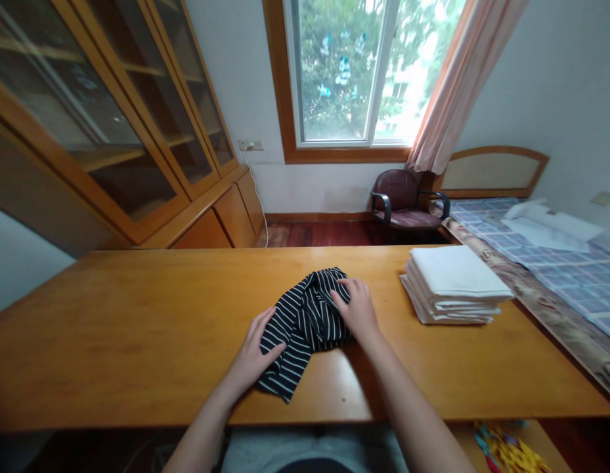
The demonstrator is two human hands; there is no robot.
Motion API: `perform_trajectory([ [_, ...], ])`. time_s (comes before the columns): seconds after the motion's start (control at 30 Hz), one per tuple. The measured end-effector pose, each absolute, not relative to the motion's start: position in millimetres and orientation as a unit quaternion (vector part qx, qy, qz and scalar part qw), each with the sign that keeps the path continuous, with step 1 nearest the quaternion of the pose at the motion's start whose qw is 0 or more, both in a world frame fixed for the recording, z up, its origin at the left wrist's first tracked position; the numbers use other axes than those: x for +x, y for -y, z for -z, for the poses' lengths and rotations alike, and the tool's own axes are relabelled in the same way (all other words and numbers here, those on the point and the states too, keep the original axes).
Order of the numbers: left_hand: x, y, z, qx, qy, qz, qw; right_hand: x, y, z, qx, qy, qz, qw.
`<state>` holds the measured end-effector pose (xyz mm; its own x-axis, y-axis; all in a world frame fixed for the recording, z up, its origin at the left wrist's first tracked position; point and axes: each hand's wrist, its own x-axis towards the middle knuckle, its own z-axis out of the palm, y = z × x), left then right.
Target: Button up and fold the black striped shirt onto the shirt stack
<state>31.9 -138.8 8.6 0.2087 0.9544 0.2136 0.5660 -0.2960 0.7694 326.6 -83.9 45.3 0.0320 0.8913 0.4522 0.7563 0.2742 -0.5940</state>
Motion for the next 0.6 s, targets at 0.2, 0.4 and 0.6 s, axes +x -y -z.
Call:
perform_trajectory([
  [0.2,32.8,136.6,0.6,0.748,-0.536,-0.322,0.223,310.4,125.6,-28.3,-0.548,0.789,-0.101,0.259],
  [0.4,2.0,120.3,3.2,0.652,-0.613,-0.362,0.261,338.7,112.9,-18.6,-0.575,0.737,-0.156,0.320],
  [0.6,-43.6,94.5,-24.8,0.530,-0.689,-0.412,0.272,372.0,102.2,-38.4,-0.593,0.641,-0.276,0.402],
])
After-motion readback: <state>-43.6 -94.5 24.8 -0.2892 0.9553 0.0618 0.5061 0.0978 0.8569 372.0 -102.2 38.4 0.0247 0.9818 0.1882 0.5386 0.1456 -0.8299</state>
